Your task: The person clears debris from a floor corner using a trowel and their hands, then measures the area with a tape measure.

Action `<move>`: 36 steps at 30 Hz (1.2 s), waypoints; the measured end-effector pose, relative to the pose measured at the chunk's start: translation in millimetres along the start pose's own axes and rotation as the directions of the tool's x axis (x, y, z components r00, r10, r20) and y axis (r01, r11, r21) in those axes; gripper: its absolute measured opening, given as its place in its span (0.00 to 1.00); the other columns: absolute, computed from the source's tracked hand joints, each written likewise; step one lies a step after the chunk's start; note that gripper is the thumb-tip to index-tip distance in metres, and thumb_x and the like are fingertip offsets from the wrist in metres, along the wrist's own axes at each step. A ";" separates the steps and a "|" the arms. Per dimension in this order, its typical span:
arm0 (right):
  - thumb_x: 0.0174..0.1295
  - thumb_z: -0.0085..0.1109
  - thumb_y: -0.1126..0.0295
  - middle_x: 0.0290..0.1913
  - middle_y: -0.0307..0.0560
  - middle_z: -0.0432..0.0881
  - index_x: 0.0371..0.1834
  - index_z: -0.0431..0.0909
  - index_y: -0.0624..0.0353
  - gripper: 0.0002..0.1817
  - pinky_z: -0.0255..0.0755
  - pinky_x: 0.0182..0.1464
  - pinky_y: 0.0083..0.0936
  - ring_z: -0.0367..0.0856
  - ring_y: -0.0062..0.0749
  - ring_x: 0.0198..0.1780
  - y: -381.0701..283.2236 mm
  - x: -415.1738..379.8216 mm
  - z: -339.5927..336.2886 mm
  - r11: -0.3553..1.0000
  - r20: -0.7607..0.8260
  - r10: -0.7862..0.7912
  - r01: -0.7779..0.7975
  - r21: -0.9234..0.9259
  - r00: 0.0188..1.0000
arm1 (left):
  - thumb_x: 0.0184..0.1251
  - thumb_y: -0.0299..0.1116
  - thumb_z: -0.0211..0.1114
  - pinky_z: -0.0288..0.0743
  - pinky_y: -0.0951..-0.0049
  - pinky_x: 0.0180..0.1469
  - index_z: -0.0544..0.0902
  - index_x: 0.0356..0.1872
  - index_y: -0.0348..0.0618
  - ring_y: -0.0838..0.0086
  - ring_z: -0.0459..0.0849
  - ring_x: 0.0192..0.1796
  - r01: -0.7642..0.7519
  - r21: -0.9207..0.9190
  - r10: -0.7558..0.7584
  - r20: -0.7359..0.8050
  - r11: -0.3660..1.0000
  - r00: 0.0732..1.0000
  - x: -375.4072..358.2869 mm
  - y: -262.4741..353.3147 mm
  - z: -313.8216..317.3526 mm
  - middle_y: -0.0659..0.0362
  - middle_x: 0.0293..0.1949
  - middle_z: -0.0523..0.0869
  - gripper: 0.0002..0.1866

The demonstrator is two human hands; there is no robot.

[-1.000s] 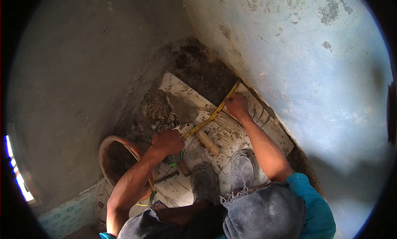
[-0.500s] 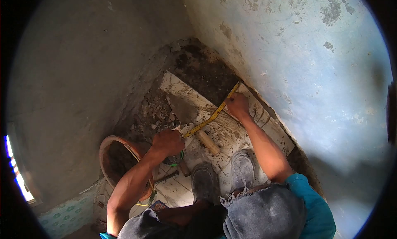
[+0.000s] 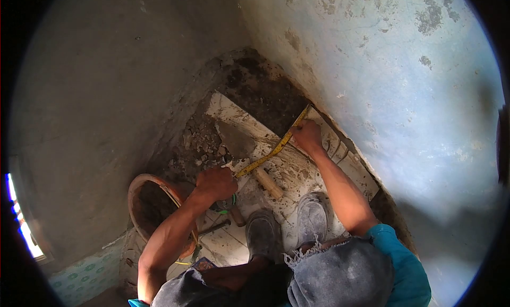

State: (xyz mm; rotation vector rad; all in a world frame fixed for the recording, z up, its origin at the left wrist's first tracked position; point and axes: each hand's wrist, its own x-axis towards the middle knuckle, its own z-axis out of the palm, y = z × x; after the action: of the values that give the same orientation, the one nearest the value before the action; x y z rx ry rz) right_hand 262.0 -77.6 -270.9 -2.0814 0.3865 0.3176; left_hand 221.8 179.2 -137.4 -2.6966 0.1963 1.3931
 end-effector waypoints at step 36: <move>0.55 0.61 0.66 0.15 0.46 0.78 0.18 0.76 0.63 0.13 0.75 0.26 0.27 0.82 0.30 0.19 6.3 0.5 3.1 0.999 -0.048 -0.023 0.024 0.025 0.999 | 0.64 0.48 0.51 0.71 0.53 0.54 0.79 0.46 0.33 0.47 0.78 0.51 0.013 0.036 -0.013 0.000 0.999 1.000 2.3 -3.0 1.6 0.40 0.48 0.78 0.25</move>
State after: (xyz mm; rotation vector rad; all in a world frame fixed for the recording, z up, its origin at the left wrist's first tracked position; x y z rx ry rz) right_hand 259.8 -78.1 -277.6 -2.0701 0.3924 0.2489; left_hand 222.3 182.3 -140.1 -2.6642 0.2015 1.3729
